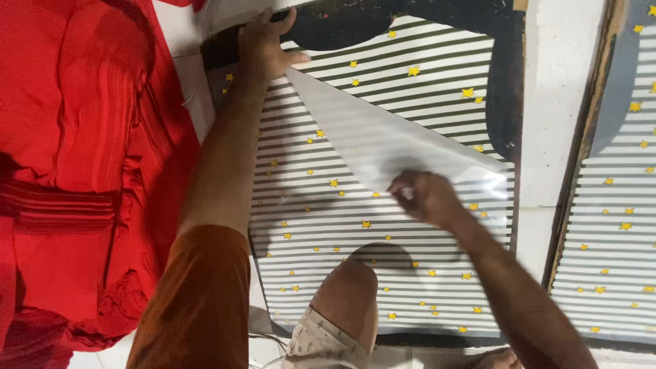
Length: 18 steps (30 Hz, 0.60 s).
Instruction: The person irons a piece of striped fabric with yellow stars laid on a flat board using an electric iron. They repeatedly move the iron over the fabric, adjust the material with their hands, and briefly handle the iron's cord.
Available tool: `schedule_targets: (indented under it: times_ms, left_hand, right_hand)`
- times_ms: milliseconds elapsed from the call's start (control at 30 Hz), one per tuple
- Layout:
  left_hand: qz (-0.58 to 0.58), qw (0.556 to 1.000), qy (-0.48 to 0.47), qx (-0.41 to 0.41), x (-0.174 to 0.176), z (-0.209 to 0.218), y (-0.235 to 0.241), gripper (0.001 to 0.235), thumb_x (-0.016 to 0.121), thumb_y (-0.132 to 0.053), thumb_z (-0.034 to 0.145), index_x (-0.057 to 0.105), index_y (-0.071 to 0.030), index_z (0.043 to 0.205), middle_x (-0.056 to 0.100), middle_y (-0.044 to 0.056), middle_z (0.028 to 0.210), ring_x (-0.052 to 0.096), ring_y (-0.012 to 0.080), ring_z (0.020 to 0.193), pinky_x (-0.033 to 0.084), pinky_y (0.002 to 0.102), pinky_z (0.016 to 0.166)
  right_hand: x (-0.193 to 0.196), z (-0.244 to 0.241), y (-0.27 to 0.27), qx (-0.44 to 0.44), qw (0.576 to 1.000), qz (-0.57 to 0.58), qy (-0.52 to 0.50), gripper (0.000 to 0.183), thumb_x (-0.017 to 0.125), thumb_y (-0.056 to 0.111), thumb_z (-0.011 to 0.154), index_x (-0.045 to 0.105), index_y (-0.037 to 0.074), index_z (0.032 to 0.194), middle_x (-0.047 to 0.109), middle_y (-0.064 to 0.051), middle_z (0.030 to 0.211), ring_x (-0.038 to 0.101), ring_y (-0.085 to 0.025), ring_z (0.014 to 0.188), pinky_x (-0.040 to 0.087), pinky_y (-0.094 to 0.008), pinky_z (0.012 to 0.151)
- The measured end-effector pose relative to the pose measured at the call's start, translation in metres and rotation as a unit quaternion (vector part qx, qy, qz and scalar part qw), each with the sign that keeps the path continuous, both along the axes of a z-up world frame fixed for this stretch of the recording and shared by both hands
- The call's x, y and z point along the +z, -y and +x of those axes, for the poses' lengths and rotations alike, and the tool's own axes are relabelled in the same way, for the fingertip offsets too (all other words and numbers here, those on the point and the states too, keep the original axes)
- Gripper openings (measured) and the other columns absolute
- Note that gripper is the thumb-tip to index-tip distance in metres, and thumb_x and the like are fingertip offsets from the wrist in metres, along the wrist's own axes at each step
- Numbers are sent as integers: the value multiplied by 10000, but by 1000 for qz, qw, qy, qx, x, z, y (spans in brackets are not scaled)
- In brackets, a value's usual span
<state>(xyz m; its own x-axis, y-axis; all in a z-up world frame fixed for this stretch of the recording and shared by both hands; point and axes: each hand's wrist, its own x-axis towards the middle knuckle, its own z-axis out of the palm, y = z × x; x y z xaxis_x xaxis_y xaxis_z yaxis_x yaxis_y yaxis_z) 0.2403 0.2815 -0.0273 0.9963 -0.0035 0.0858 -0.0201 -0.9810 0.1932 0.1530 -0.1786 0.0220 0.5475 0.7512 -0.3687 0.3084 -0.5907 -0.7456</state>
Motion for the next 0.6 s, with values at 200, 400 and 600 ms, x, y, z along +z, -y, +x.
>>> schedule_targets:
  times_ms: [200, 400, 600]
  left_hand:
    - [-232, 912, 212, 265, 28, -53, 16, 415, 330, -261, 1099, 565, -73, 1384, 725, 129, 1288, 695, 275, 1193, 543, 339, 964]
    - [-86, 938, 158, 297, 24, -208, 77, 478, 534, -264, 1091, 440, -42, 1504, 492, 206, 1517, 488, 411, 1389, 403, 565, 1150]
    - [-96, 922, 126, 353, 10, -257, 100, 541, 566, -336, 1059, 478, 1, 1472, 485, 198, 1533, 441, 391, 1445, 349, 554, 1204]
  right_hand:
    - [27, 105, 34, -227, 923, 92, 296, 138, 783, 95, 1069, 705, 114, 956, 763, -97, 1173, 731, -242, 1048, 509, -322, 790]
    - [40, 114, -66, -184, 848, 190, 460, 495, 683, 197, 1045, 513, 17, 1474, 560, -224, 1371, 557, -367, 1252, 527, -523, 1016]
    - [11, 113, -175, 5, 928, 18, 373, 909, 940, 324, 778, 506, 8, 1511, 514, -227, 1417, 438, -406, 1321, 450, -533, 1087]
